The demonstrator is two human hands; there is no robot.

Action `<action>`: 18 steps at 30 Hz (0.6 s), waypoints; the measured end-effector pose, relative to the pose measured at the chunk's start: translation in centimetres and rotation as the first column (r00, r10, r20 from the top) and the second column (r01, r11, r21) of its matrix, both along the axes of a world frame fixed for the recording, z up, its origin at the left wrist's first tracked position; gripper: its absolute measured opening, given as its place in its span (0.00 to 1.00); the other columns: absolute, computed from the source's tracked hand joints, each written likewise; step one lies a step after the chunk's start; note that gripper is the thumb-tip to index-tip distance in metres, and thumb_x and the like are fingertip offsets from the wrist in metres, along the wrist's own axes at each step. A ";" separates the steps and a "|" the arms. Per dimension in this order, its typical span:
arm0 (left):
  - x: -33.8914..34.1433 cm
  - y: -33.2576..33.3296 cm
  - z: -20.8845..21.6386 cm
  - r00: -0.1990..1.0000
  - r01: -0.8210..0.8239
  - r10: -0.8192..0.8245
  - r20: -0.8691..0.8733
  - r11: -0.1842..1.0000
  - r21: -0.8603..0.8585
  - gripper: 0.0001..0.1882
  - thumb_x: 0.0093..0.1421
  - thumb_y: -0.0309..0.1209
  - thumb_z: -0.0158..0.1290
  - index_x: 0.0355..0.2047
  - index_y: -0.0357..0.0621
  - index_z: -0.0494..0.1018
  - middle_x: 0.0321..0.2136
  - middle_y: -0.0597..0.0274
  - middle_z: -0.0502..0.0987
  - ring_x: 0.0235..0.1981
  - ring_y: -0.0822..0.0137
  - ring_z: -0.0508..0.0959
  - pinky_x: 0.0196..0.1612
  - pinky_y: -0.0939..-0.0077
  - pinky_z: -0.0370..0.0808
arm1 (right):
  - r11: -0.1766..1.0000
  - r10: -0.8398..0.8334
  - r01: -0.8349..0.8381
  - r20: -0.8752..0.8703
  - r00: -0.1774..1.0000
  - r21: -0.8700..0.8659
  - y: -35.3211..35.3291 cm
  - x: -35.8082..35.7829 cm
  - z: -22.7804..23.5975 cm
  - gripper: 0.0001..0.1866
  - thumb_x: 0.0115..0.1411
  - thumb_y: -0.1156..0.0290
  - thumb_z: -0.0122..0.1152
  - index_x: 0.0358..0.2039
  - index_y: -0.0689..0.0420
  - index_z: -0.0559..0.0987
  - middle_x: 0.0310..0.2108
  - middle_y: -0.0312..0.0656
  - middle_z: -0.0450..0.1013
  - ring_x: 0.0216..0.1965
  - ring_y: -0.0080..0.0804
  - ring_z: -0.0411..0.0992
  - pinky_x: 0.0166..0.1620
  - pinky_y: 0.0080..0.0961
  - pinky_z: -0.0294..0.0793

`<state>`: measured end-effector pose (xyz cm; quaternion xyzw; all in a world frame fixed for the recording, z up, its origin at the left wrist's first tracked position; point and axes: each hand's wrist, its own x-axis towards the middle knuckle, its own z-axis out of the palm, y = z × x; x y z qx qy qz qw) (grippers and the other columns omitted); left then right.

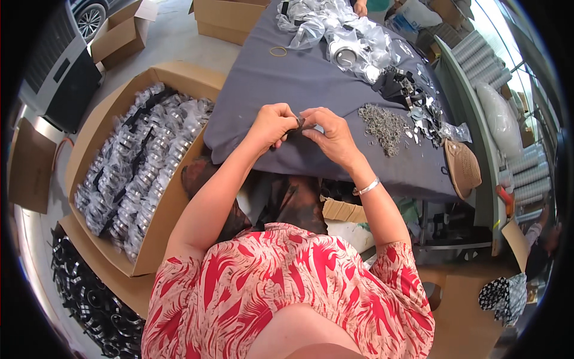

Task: The person assembles metal clamp parts by picking up hardware pieces from the table and attaching them onto each clamp assembly by hand.

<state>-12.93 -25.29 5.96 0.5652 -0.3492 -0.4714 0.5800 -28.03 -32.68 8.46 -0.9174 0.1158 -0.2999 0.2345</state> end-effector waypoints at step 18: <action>-1.4 1.3 -2.5 0.658 0.093 0.335 0.674 0.852 -0.515 0.11 0.46 0.25 0.53 0.31 0.38 0.66 0.20 0.47 0.71 0.21 0.46 0.72 0.22 0.62 0.68 | 0.993 0.086 -0.095 -0.105 0.991 -0.075 -1.9 0.3 0.8 0.11 0.42 0.72 0.62 0.27 0.57 0.71 0.23 0.41 0.70 0.27 0.41 0.72 0.28 0.31 0.71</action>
